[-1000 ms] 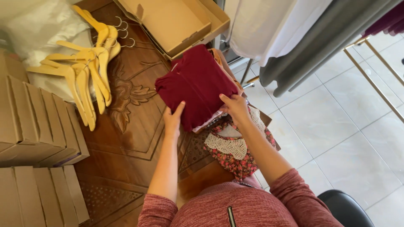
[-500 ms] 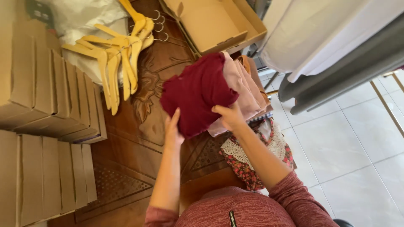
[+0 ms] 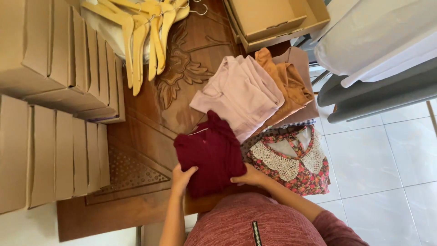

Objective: Folding various clothing items and sealing them into individual plastic bags for storage or shipping.

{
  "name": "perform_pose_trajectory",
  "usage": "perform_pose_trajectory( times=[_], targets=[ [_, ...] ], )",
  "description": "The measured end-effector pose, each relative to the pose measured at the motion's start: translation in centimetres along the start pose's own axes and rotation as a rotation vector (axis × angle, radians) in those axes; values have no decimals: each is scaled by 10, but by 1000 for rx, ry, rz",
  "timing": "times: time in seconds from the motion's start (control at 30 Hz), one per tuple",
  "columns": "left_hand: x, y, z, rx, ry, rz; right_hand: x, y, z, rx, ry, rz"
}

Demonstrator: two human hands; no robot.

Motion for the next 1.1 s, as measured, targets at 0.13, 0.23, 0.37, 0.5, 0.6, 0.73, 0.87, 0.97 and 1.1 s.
perform_pose_trajectory(
  times=[0.13,0.23,0.37,0.5,0.6,0.73,0.87,0.97,1.1],
  targets=[
    [-5,-41,-17,252,-109,-53,-18,47,54,-670,-199,195],
    [-12,-82,-37,383,-111,136,-40,126,88,-468,-839,529],
    [-6,-124,-69,701,-256,-370,-2,164,123,-458,-1173,551],
    [22,-118,-129,429,59,-626,39,167,154,-408,-1185,580],
    [57,-108,-166,360,112,-617,-9,176,177,277,-1152,476],
    [72,-134,-223,242,197,-525,-29,141,226,425,-1197,511],
    [91,-122,-290,35,479,-313,-34,113,249,466,-1085,773],
    [98,-111,-322,-52,646,-235,-43,91,266,436,-1027,793],
    [62,-168,-337,59,740,-236,-70,85,281,483,-998,826]
  ],
)
Point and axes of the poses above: each hand's wrist, its own x-axis towards the middle knuckle, its own z-axis out of the back of the hand, y = z × x, the point moved 4 cm from there along x, towards the middle knuckle, and after that the axes turned 8 degrees about -x, right-handed, at the moved point
